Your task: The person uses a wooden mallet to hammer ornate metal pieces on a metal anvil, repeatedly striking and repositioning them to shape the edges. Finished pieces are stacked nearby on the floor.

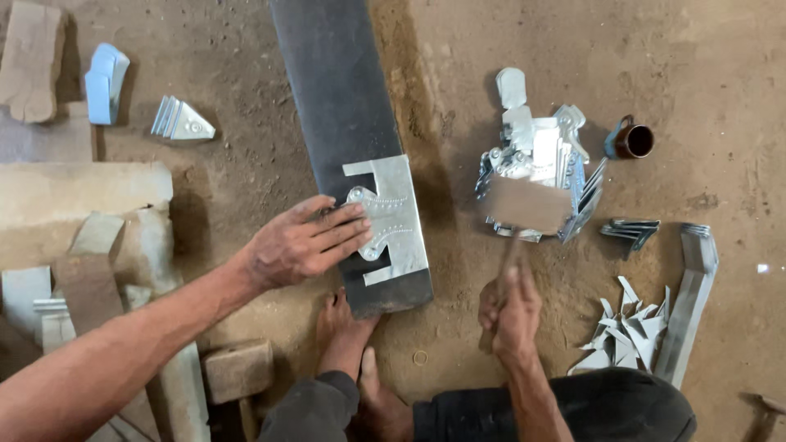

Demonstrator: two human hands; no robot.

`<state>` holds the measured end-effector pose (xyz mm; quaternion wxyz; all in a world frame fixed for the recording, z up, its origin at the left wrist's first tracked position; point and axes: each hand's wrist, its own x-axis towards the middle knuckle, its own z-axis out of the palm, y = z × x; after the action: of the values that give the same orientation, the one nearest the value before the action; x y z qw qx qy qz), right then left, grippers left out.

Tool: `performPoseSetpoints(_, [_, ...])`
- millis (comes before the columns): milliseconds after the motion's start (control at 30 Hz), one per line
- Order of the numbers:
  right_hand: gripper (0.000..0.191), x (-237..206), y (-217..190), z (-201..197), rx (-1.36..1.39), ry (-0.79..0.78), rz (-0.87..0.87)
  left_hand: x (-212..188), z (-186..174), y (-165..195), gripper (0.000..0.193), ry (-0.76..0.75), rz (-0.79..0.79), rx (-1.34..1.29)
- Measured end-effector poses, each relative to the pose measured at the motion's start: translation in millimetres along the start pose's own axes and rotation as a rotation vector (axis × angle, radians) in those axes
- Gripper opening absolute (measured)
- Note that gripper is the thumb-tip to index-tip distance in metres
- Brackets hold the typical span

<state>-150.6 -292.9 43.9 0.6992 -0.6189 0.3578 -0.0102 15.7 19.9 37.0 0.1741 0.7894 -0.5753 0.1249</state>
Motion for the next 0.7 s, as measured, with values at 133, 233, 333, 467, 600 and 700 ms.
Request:
performPoseSetpoints(133, [0.051,12.2,-10.6,14.9,-0.295,-0.079,0.006,-5.8,3.3,0.9,0.033,-0.012,-0.022,0.002])
performPoseSetpoints(233, [0.06,16.3,-15.6,24.9,-0.096,-0.11,-0.065,-6.4,2.7,1.1,0.032,0.031,-0.002,-0.006])
performPoseSetpoints(333, [0.06,18.1,-25.2,38.1,0.05,-0.077,-0.041,-4.8,0.9,1.9,0.032,0.029,-0.039,0.014])
performPoseSetpoints(467, [0.058,29.8,-38.7,47.8,-0.14,-0.188,-0.173,-8.7,2.6,-1.1,0.032,0.059,0.004,0.017])
performPoseSetpoints(600, [0.052,34.2,-35.0,42.5,-0.316,-0.015,-0.097,-13.4,6.5,-2.1,0.033,0.069,-0.028,0.056])
performPoseSetpoints(700, [0.057,22.3,-20.6,22.9,-0.517,-0.159,-0.145,-1.5,-0.4,5.5,0.03,0.121,-0.056,-0.055])
